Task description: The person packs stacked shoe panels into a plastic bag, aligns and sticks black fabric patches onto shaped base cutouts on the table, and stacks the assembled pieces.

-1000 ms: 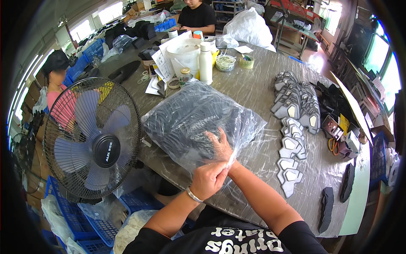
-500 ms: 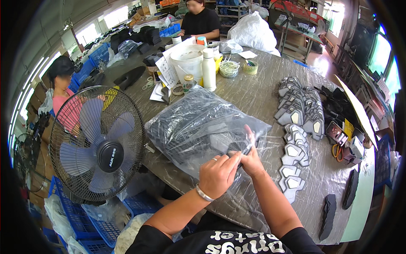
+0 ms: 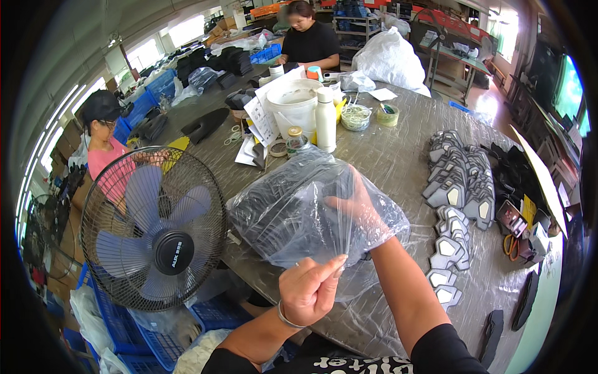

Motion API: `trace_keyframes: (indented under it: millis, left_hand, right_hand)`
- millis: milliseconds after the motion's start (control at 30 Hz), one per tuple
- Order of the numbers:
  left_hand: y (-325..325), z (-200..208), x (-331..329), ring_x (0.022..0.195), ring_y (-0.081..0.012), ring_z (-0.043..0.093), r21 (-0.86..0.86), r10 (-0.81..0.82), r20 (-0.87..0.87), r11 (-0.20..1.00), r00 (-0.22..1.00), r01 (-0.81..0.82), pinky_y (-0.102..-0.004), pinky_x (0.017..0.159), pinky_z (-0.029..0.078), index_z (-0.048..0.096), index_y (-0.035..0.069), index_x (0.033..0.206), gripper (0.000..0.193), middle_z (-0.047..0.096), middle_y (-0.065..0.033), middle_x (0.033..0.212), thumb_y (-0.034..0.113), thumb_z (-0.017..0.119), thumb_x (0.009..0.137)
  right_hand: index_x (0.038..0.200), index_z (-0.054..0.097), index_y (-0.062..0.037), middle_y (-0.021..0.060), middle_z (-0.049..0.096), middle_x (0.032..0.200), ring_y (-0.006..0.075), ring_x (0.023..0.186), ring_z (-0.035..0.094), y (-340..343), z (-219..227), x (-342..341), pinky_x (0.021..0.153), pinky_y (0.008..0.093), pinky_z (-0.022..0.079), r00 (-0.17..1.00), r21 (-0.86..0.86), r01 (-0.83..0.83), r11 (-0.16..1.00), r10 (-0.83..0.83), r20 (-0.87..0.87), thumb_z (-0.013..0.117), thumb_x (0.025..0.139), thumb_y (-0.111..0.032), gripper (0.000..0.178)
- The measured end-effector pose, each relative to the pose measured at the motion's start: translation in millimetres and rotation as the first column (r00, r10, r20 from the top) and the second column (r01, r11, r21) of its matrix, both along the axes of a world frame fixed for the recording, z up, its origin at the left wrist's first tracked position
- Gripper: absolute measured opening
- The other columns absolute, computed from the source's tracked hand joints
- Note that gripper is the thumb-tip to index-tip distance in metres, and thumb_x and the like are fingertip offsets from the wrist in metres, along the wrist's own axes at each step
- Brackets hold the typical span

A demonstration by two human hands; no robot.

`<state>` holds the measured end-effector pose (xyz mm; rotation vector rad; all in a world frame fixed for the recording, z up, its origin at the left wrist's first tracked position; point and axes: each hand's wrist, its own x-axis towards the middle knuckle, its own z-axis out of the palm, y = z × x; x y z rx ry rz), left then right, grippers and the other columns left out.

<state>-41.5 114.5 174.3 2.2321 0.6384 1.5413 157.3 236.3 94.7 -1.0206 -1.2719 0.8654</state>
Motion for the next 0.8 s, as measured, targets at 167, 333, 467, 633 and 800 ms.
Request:
trace_keyframes:
  millis: [167,333,467,633,800]
  left_hand:
    - [8,4,12,0.049,-0.0152,0.048,0.096,-0.089,-0.065,0.991,0.994,0.095,-0.0283,0.046,0.038,0.072,0.004,0.104,0.024,0.056,-0.0022,0.062,-0.002,0.072,0.080]
    - [6,-4,15,0.052,-0.0183,0.051,0.096,-0.157,-0.085,0.982,0.984,0.165,-0.0312,0.047,0.040,0.069,0.001,0.110,0.031,0.053,-0.0036,0.065,0.001,0.071,0.080]
    - [8,4,11,0.049,-0.0162,0.048,0.053,-0.136,-0.031,0.989,0.990,0.138,-0.0292,0.045,0.037,0.072,0.003,0.105,0.025,0.054,-0.0015,0.061,0.001,0.073,0.080]
    - [9,-1,12,0.049,-0.0160,0.049,0.032,-0.218,-0.018,0.975,0.976,0.218,-0.0295,0.045,0.039,0.071,0.002,0.107,0.027,0.056,-0.0026,0.063,-0.001,0.071,0.080]
    - [1,-8,3,0.054,-0.0188,0.053,0.036,-0.271,-0.090,0.961,0.958,0.275,-0.0317,0.047,0.040,0.067,-0.003,0.107,0.027,0.053,-0.0065,0.065,0.000,0.071,0.081]
  right_hand:
    - [0.141,0.034,0.0068,0.0268,0.047,0.134,0.0372,0.128,0.045,12,-19,-26,0.109,0.0415,0.036,0.839,0.122,0.414,0.902,-0.430,0.334,0.089,0.064,-0.027,0.101]
    - [0.146,0.018,0.0144,0.0329,0.031,0.148,0.0380,0.141,0.030,29,-10,-57,0.116,0.0384,0.027,0.833,-0.015,0.493,0.870,-0.468,0.294,0.089,0.067,-0.034,0.117]
    - [0.146,0.017,0.0153,0.0332,0.034,0.145,0.0395,0.139,0.033,44,-10,-37,0.115,0.0388,0.028,0.776,-0.021,0.551,0.834,-0.503,0.381,0.087,0.069,-0.031,0.114]
    - [0.147,0.015,0.0158,0.0342,0.037,0.144,0.0383,0.136,0.040,47,-14,-46,0.110,0.0398,0.035,0.831,-0.104,0.483,0.869,-0.418,0.367,0.087,0.066,-0.039,0.121]
    - [0.145,0.013,0.0200,0.0346,0.043,0.140,0.0369,0.131,0.047,69,-5,-46,0.108,0.0355,0.038,0.799,-0.236,0.595,0.768,-0.532,0.280,0.088,0.063,-0.041,0.126]
